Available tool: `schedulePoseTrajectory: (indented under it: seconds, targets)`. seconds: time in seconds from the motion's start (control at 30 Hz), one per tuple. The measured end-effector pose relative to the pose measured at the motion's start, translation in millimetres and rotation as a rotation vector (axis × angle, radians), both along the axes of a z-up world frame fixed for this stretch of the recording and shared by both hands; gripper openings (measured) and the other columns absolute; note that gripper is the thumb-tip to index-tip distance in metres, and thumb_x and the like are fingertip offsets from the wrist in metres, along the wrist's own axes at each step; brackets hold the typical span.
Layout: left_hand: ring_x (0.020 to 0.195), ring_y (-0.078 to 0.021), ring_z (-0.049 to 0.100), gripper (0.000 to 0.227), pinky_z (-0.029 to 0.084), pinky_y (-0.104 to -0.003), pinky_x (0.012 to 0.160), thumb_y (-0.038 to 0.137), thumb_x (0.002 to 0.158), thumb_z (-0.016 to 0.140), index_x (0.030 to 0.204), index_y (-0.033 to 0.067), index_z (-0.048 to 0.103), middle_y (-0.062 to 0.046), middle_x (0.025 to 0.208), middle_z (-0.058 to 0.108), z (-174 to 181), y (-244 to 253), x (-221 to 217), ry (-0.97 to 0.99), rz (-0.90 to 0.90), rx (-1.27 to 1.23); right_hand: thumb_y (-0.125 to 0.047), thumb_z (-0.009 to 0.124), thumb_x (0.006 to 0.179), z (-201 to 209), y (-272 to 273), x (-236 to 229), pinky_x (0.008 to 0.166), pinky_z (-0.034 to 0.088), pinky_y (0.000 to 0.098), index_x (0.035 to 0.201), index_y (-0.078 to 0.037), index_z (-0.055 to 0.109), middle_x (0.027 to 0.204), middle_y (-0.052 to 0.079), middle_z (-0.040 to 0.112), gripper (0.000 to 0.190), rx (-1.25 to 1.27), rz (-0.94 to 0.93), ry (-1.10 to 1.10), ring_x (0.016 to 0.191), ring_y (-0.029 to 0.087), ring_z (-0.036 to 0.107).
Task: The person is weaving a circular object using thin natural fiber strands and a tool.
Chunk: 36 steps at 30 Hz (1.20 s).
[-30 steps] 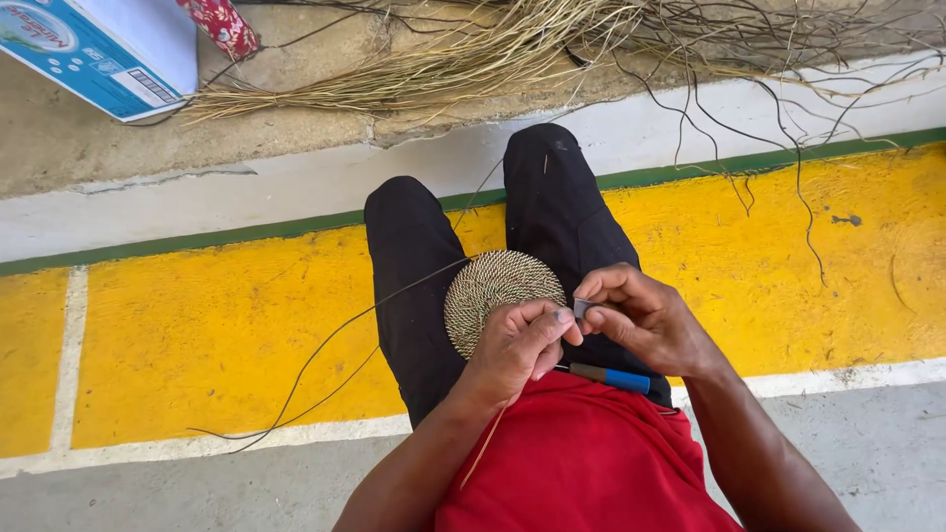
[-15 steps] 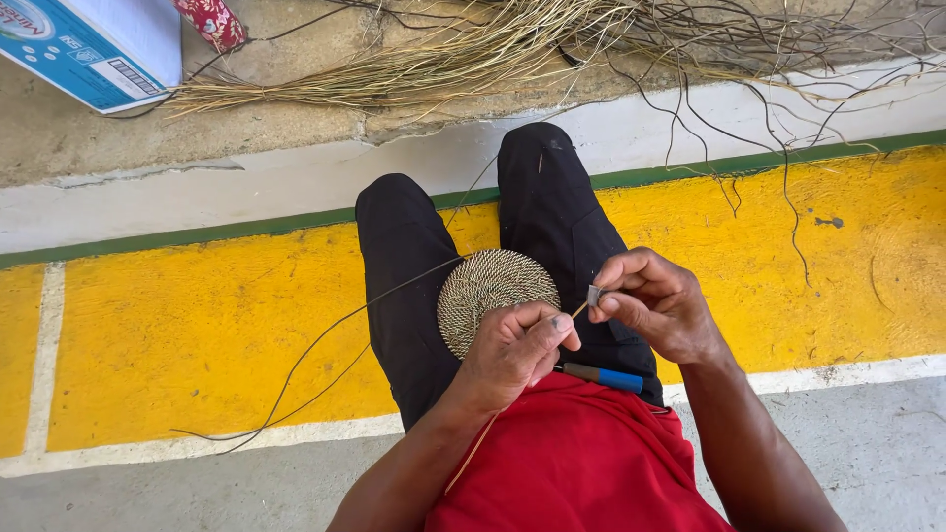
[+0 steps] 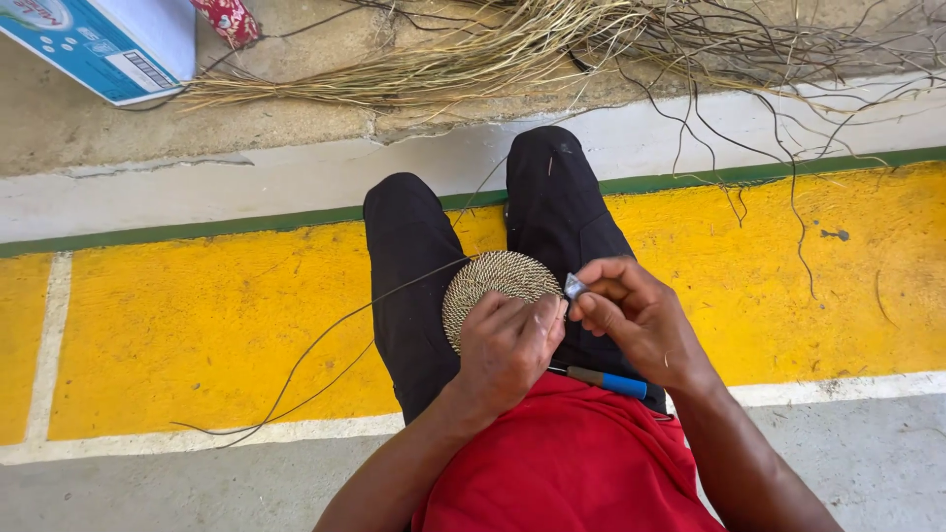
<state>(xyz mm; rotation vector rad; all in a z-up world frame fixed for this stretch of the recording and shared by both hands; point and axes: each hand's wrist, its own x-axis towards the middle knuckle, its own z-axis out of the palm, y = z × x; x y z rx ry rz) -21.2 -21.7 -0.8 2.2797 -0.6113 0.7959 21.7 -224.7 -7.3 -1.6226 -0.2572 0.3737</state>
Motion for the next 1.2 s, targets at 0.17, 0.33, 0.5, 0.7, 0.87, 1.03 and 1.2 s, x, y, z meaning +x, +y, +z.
schedulePoseTrajectory:
  seconds: [0.17, 0.33, 0.5, 0.7, 0.87, 1.03, 1.2]
  targets:
    - [0.066, -0.0129, 0.064, 0.020, 0.045, -0.031, 0.069, 0.009, 0.094, 0.077, 0.109, 0.0001, 0.065, -0.001, 0.070, 0.067, -6, 3, 0, 0.001, 0.019, 0.050, -0.010, 0.062, 0.100, 9, -2, 5, 0.068, 0.054, 0.0229, 0.128, -0.003, 0.061, 0.089, 0.003, 0.071, 0.029, -0.036, 0.007, 0.053, 0.075, 0.007, 0.062]
    - [0.068, -0.0108, 0.065, 0.021, 0.045, -0.030, 0.070, 0.009, 0.096, 0.077, 0.111, 0.0006, 0.065, -0.001, 0.074, 0.070, -12, 2, 0, -0.024, 0.007, 0.064, -0.010, 0.062, 0.100, 5, -2, 5, 0.069, 0.054, 0.0230, 0.124, -0.002, 0.062, 0.091, 0.003, 0.072, 0.026, -0.020, 0.024, 0.067, 0.078, 0.006, 0.064]
    - [0.065, -0.0117, 0.063, 0.021, 0.045, -0.031, 0.068, 0.011, 0.096, 0.078, 0.110, 0.0002, 0.066, -0.001, 0.071, 0.069, -14, 4, -1, -0.004, 0.007, 0.079, -0.013, 0.064, 0.099, -6, -9, 6, 0.068, 0.054, 0.0233, 0.124, -0.002, 0.067, 0.090, 0.003, 0.072, 0.027, -0.044, 0.004, 0.080, 0.076, 0.007, 0.064]
    - [0.066, -0.0142, 0.065, 0.021, 0.046, -0.033, 0.069, 0.010, 0.095, 0.077, 0.111, 0.0006, 0.067, -0.003, 0.072, 0.069, -13, 13, 6, 0.013, 0.025, 0.031, -0.014, 0.065, 0.097, -9, -18, 4, 0.068, 0.056, 0.0244, 0.126, -0.005, 0.071, 0.089, 0.003, 0.073, 0.031, -0.019, 0.036, 0.122, 0.077, 0.007, 0.065]
    - [0.066, -0.0178, 0.066, 0.014, 0.049, -0.035, 0.067, 0.011, 0.097, 0.072, 0.108, 0.0044, 0.069, -0.004, 0.075, 0.071, -24, 31, 22, 0.117, 0.096, -0.085, -0.014, 0.064, 0.099, -10, -28, 9, 0.061, 0.051, 0.0249, 0.130, -0.006, 0.069, 0.089, 0.003, 0.071, 0.033, -0.012, -0.026, 0.124, 0.073, 0.008, 0.062]
    - [0.066, -0.0207, 0.065, 0.013, 0.052, -0.035, 0.063, 0.017, 0.102, 0.064, 0.102, 0.0063, 0.072, -0.007, 0.076, 0.070, -4, 25, 11, 0.478, 0.010, -0.358, -0.015, 0.062, 0.094, 25, -9, 7, 0.049, 0.044, 0.0261, 0.142, -0.015, 0.055, 0.086, 0.003, 0.071, 0.049, -0.216, -0.047, 0.226, 0.066, 0.010, 0.062]
    - [0.063, -0.0174, 0.065, 0.022, 0.050, -0.033, 0.059, 0.024, 0.102, 0.061, 0.099, 0.0058, 0.072, -0.009, 0.074, 0.070, 1, 15, 2, 0.738, -0.197, -0.373, -0.019, 0.064, 0.102, -15, -2, -2, 0.056, 0.047, 0.0240, 0.114, -0.003, 0.059, 0.084, 0.002, 0.063, 0.021, 0.176, 0.179, 0.251, 0.065, 0.008, 0.054]
